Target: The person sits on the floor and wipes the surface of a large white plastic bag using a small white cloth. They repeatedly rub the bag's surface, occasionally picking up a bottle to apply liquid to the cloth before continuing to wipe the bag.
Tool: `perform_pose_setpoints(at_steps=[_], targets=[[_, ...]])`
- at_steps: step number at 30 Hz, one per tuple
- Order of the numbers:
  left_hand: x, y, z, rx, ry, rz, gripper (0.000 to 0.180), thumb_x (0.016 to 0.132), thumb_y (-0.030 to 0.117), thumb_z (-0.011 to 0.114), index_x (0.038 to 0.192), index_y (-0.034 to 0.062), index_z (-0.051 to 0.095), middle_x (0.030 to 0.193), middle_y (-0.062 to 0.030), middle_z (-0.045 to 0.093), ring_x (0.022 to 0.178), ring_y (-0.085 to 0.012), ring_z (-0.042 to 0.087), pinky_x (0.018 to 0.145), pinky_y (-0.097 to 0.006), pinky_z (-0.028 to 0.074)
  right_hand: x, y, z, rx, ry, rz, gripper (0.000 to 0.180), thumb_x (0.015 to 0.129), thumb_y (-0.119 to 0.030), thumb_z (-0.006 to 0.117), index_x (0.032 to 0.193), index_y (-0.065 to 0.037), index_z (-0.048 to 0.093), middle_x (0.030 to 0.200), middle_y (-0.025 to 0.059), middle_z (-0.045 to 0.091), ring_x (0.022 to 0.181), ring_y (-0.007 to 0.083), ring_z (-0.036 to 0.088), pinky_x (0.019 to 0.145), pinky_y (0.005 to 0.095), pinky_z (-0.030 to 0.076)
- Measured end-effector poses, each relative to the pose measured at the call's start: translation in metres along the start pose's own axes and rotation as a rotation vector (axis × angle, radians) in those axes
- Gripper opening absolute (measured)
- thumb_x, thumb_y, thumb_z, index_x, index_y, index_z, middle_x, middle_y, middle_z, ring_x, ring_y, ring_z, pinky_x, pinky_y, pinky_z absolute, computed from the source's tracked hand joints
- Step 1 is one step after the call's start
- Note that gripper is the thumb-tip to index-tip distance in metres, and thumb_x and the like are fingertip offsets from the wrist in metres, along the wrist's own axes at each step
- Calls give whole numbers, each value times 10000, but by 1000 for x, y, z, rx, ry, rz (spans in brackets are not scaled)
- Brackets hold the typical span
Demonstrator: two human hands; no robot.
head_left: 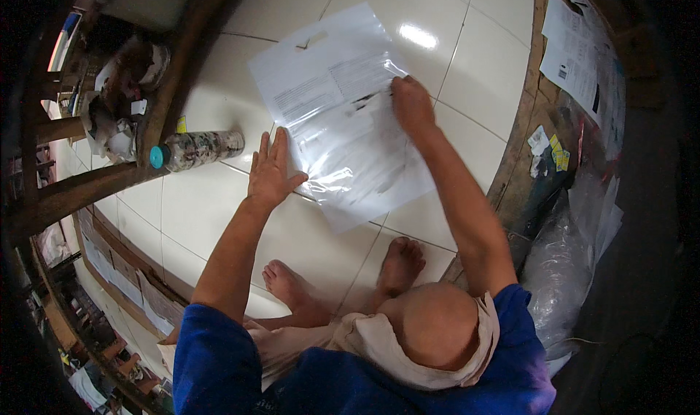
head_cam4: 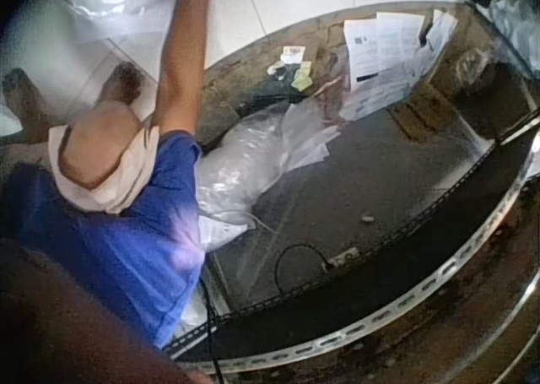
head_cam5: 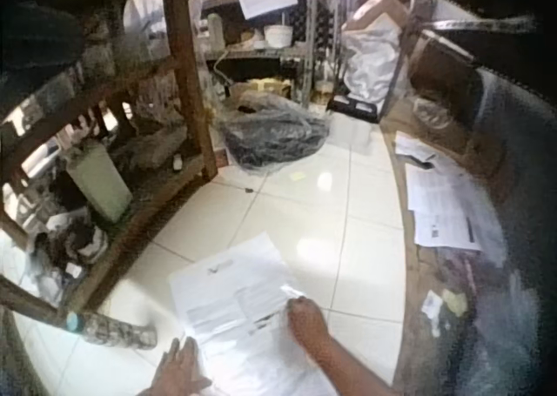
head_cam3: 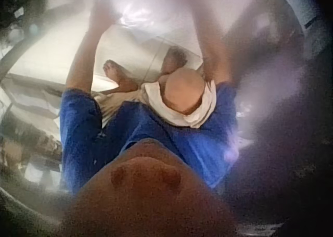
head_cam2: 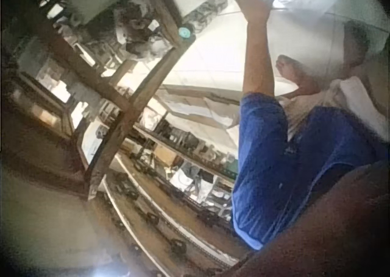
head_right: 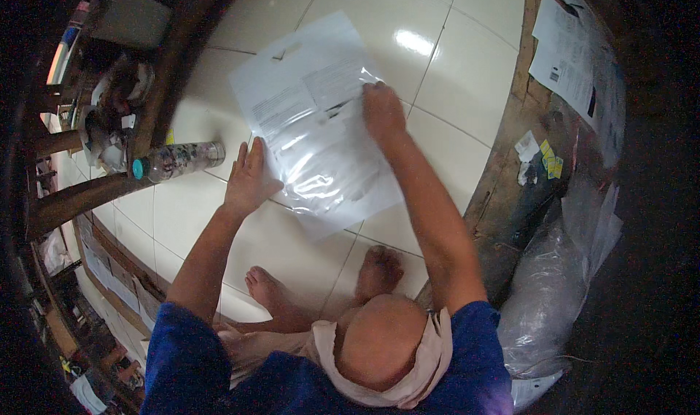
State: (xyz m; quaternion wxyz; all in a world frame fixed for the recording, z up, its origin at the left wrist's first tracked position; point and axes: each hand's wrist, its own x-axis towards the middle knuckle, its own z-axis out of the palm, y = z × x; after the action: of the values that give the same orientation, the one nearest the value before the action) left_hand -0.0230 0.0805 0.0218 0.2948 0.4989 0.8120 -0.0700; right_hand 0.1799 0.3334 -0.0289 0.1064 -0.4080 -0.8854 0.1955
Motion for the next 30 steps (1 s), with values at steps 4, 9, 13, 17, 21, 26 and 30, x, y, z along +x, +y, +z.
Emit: perform_pose_setpoints(at_steps=[4,9,13,17,21,26,30], targets=[[2,1,-1,29,-27,-37,1119,795,419,754,1555,71,10,1628,-71,117,1502,-299,52,1206,-481,169,14,13,-6,42,-30,18,134,848,-87,533,860,-4,636,869,231,627,860,424,618,798,510,495],[-1,-7,6,15,5,5,1116,796,422,751,1553,65,13,1628,-68,117,1501,-310,49,1203,-495,174,-17,-28,18,47,32,-54,136,849,-66,522,855,7,637,878,244,624,833,422,624,769,511,502],[2,0,1,19,-18,-13,1117,795,430,750,1553,61,17,1627,-74,115,1500,-317,51,1198,-504,185,13,5,-10,-3,-116,-20,193,898,-120,493,942,9,630,960,240,631,933,404,637,830,512,503],[0,-9,7,41,24,12,1124,790,434,754,1553,62,18,1627,-76,117,1499,-317,52,1198,-500,186,-8,1,2,4,-76,-68,132,863,-80,527,858,9,624,904,236,626,863,418,625,791,491,504],[1,-5,3,-1,16,19,1129,790,451,749,1553,66,12,1628,-70,108,1499,-318,54,1203,-488,182,9,8,-21,-3,-77,-20,94,842,-72,554,857,-1,613,928,239,628,896,415,631,790,486,513],[1,-3,-2,31,-13,-15,1125,792,443,746,1552,56,12,1625,-82,123,1499,-322,59,1203,-483,180,8,4,-10,60,-94,-98,80,827,-74,575,867,-12,604,885,222,615,894,411,631,792,492,514],[0,-5,2,-6,-7,0,1109,795,431,742,1554,62,23,1628,-79,110,1500,-318,52,1205,-482,171,16,1,-4,-27,-89,-92,118,839,-84,561,917,-15,617,932,238,627,905,409,634,817,507,507]])
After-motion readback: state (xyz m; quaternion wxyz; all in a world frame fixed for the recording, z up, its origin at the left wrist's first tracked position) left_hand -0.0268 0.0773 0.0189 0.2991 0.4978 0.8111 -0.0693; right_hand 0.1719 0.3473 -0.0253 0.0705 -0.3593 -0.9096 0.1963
